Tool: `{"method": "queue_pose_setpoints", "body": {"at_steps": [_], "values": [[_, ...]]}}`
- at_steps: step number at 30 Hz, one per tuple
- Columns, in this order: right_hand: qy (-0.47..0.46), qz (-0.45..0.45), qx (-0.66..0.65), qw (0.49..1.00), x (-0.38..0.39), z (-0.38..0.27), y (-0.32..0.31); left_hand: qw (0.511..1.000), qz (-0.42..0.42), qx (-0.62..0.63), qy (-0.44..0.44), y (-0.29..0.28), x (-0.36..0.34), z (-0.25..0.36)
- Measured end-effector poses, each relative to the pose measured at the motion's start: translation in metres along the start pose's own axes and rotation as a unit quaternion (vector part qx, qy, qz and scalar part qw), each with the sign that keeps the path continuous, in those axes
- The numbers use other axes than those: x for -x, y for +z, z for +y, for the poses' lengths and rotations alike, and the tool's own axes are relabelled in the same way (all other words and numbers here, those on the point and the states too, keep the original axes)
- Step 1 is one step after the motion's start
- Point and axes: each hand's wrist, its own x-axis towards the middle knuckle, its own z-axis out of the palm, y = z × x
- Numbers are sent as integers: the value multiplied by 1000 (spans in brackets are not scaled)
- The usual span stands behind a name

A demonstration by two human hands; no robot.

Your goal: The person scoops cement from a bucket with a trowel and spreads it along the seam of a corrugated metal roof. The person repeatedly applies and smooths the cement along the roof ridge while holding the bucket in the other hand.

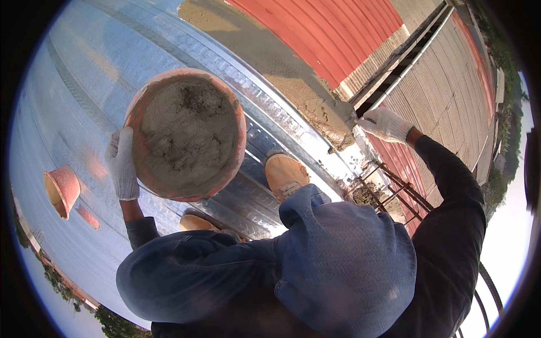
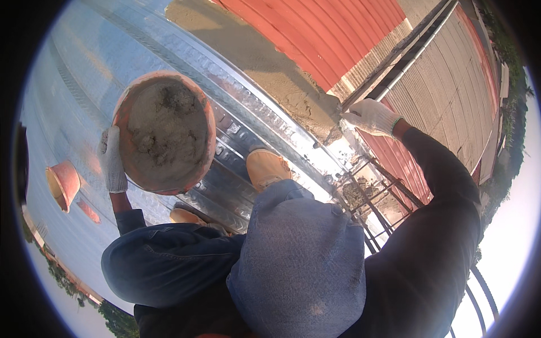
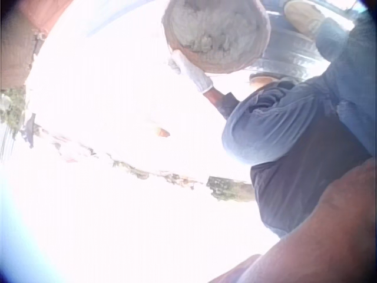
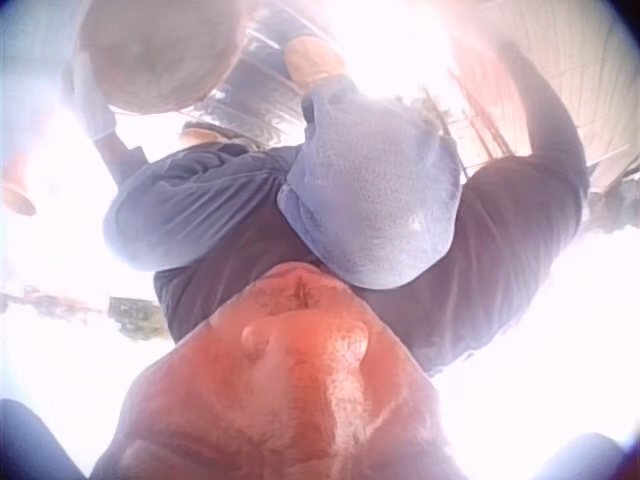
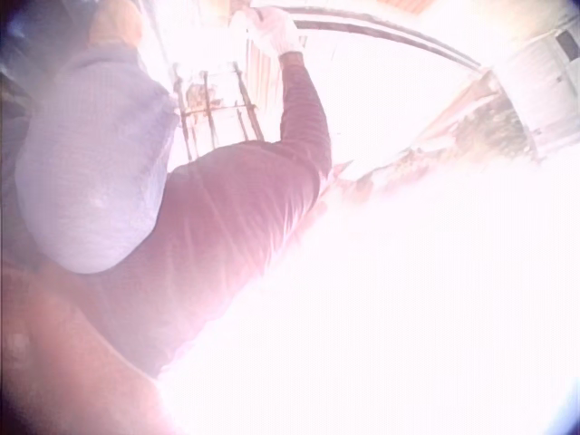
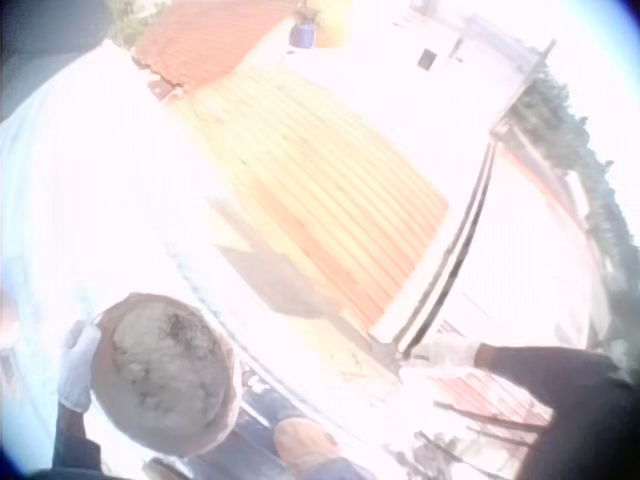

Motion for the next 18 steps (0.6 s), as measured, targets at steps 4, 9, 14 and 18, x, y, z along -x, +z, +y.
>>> {"method": "queue_pose_setpoints", "body": {"at_steps": [4,9,14,18], "values": [[43,-25,35,998,42,4,20,1000,-6,6,1,-8,-1,-5],[46,35,132,990,77,52,62,1000,6,13,2,2,-1,3],[56,86,75,992,81,25,51,1000,7,0,1,-1,-2,-1],[72,77,-15,994,45,-47,25,1000,14,-2,7,-2,-3,-4]]}}
